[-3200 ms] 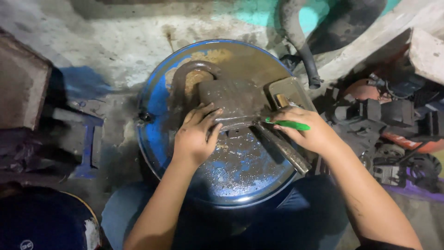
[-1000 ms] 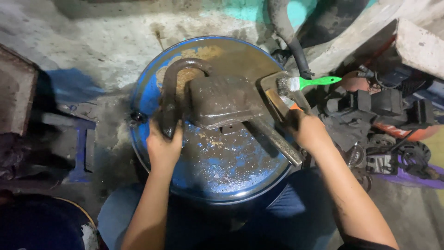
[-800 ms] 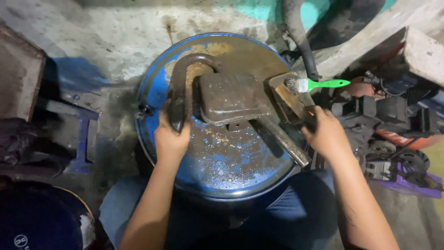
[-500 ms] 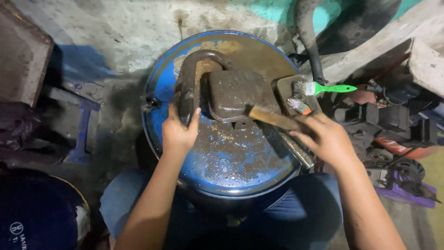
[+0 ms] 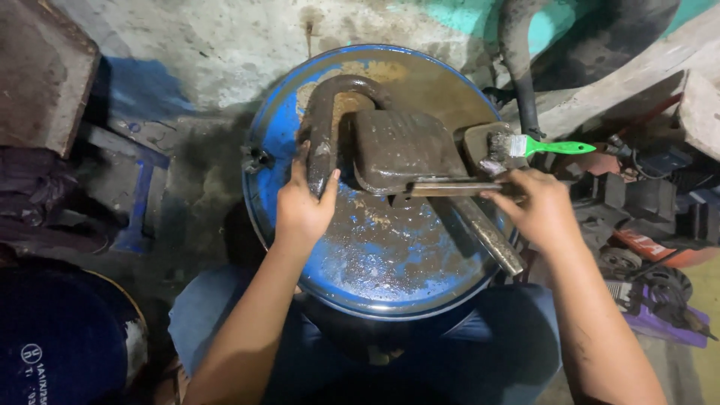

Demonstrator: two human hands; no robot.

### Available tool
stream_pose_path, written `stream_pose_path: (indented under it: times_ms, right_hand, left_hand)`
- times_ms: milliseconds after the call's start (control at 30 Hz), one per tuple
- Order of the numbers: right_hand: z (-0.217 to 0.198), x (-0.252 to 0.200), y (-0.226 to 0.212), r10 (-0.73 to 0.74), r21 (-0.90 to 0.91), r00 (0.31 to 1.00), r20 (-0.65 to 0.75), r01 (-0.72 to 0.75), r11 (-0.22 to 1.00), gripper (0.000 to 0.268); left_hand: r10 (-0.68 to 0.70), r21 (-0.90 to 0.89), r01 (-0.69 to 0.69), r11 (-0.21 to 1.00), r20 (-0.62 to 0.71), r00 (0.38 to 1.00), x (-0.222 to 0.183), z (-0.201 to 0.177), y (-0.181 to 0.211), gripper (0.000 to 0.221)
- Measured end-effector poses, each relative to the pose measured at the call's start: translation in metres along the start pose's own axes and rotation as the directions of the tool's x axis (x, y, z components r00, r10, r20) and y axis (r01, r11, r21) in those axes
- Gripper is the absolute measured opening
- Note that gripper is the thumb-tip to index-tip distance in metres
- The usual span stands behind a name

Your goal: Cleaning the exterior of a motorcycle muffler using a brush and a scraper over a blue barrel

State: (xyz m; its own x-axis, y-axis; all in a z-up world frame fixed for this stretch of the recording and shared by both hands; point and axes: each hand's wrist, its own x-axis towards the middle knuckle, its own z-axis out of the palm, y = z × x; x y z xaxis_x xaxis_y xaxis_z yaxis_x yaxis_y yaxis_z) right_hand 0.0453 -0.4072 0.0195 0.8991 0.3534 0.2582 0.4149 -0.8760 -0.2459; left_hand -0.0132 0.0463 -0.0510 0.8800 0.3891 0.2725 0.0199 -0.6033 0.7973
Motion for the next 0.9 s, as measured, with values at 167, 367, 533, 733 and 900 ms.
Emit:
stream_pose_path:
  times_ms: [167,367,533,733,900]
  right_hand:
    - [0.017,0.026,-0.053,-0.013,0.057,1.000,-0.008,0.014,0.998,0.031]
    - [0.008,0.021,-0.031,-0.006,0.090,1.000,0.006,0.005,0.996,0.028]
    - [-0.011,0.017,-0.025,0.055,0.112,0.999,-0.003,-0.054,0.992,0.030]
    - [0.032,0.037,-0.067,-0.006,0.100,1.000,0.000,0.006,0.995,0.032]
    - [-0.002,0.040,-0.053,-0.003,0.124,0.998,0.069,-0.005,0.992,0.029]
  left_hand:
    - [0.024,0.018,-0.024,1.000,-0.005,1.000,0.001,0.002,-0.006,0.071]
    - [0.031,0.030,-0.031,0.999,0.012,0.999,0.005,0.011,-0.025,0.070]
    - [0.062,0.033,-0.062,0.998,-0.007,0.998,0.004,0.004,-0.014,0.071]
    - [-0.031,0.040,0.029,0.999,0.073,0.997,0.010,0.006,-0.028,0.070]
    - [-0.073,0.012,0.072,0.997,0.110,0.991,0.011,-0.007,-0.011,0.070]
